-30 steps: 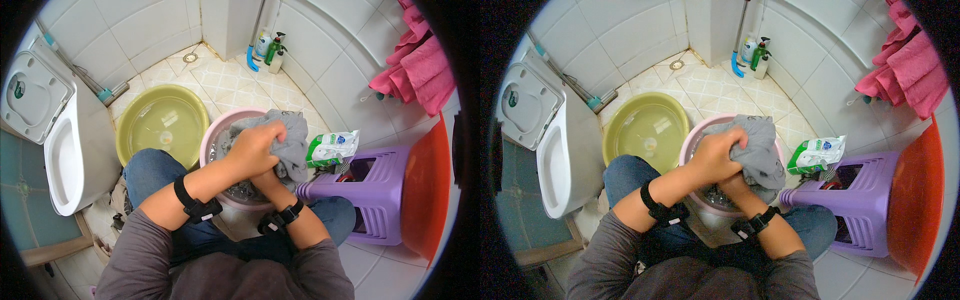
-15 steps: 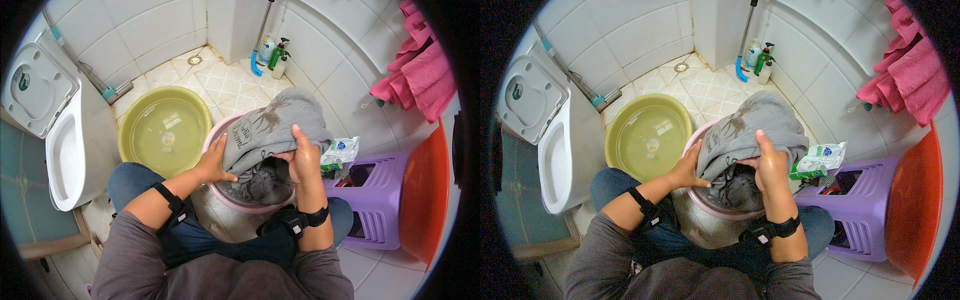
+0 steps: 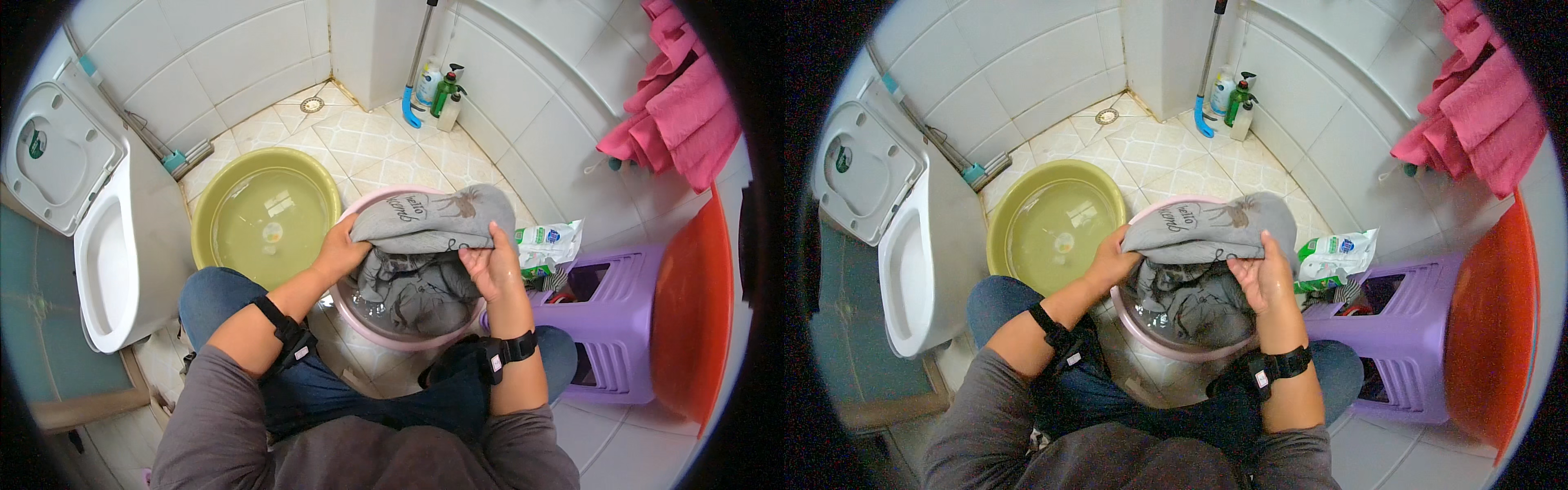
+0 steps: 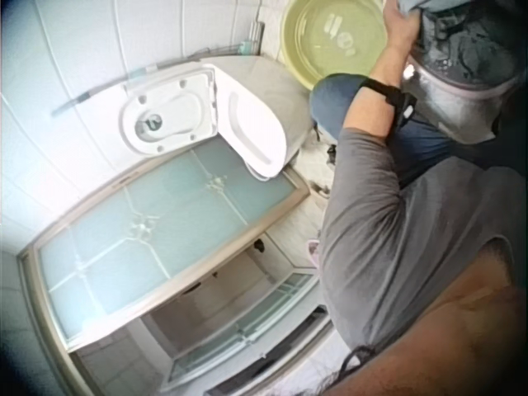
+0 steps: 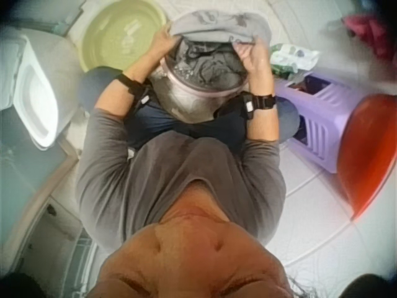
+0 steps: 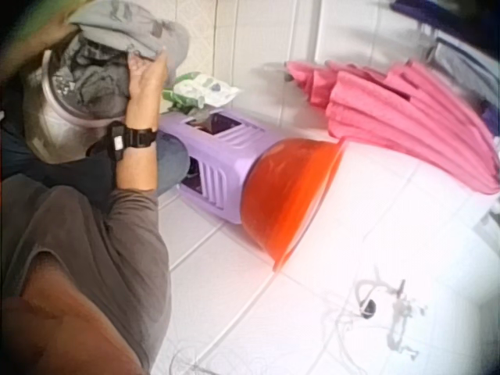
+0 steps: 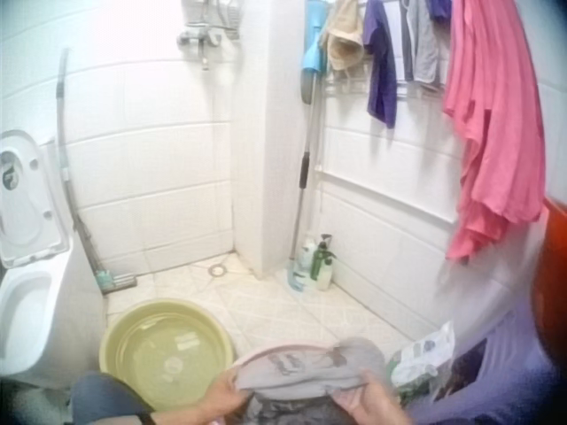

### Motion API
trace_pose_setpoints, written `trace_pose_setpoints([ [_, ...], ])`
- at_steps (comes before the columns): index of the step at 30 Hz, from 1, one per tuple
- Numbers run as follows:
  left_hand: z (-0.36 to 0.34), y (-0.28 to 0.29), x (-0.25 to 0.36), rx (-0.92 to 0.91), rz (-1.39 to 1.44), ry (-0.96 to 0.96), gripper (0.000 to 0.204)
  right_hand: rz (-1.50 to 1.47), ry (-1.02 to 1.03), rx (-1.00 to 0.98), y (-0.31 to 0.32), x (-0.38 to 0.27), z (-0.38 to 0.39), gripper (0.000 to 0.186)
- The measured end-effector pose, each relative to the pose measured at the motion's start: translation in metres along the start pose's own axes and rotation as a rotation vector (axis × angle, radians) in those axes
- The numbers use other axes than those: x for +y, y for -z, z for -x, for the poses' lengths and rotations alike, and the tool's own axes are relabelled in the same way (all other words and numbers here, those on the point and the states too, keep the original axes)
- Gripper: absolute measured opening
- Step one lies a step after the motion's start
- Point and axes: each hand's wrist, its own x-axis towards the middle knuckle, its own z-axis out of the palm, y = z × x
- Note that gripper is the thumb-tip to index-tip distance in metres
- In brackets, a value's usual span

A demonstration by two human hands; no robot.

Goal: The person washes garments by hand in a basin, scrubbing and wringing various items one by one, before moving them into a second rinse basin filled with water.

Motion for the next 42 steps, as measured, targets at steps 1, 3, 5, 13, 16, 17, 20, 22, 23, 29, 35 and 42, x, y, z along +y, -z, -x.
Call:
trace_pose_setpoints([
  [1,-0.002,-0.002,0.001,0.013,0.081,-0.012,0.037,0.007,-0.097,0.001,0.004,0.002,-0.001,0.044],
  [3,-0.004,-0.005,0.011,0.022,0.001,-0.066,0.033,0.267,-0.169,-0.020,0.002,0.005,0.008,0.044],
  [5,-0.004,-0.006,0.026,0.034,-0.080,-0.119,0.030,0.771,-0.246,-0.128,-0.002,-0.001,0.018,0.051],
  [13,0.000,-0.015,0.094,-0.112,-0.429,-0.539,0.034,1.467,1.008,-0.302,-0.058,0.000,0.058,0.102],
  [16,0.004,-0.027,0.124,-0.158,-0.491,-0.687,0.040,1.458,1.098,-0.336,-0.065,0.003,0.050,0.102],
  [17,0.004,-0.029,0.131,-0.182,-0.504,-0.659,0.043,1.486,1.132,-0.315,-0.061,0.000,0.044,0.096],
  [20,0.002,-0.030,0.141,-0.190,-0.456,-0.710,0.045,1.404,0.976,-0.312,-0.050,-0.004,0.029,0.084],
  [22,-0.004,-0.029,0.133,-0.198,-0.471,-0.704,0.050,1.371,0.953,-0.291,-0.052,-0.007,0.030,0.069],
  [23,-0.007,-0.030,0.128,-0.212,-0.475,-0.695,0.055,1.359,0.897,-0.306,-0.050,-0.010,0.029,0.065],
  [29,-0.016,-0.022,0.130,-0.256,-0.517,-0.533,0.070,1.337,0.768,-0.271,-0.054,-0.020,0.036,0.058],
  [35,-0.024,-0.020,0.139,-0.371,-0.359,-0.364,0.082,1.275,0.698,-0.316,-0.062,-0.053,0.044,0.046],
  [42,-0.032,-0.004,0.112,-0.351,-0.350,-0.410,0.087,0.739,0.671,-0.353,-0.063,-0.095,0.072,0.033],
])
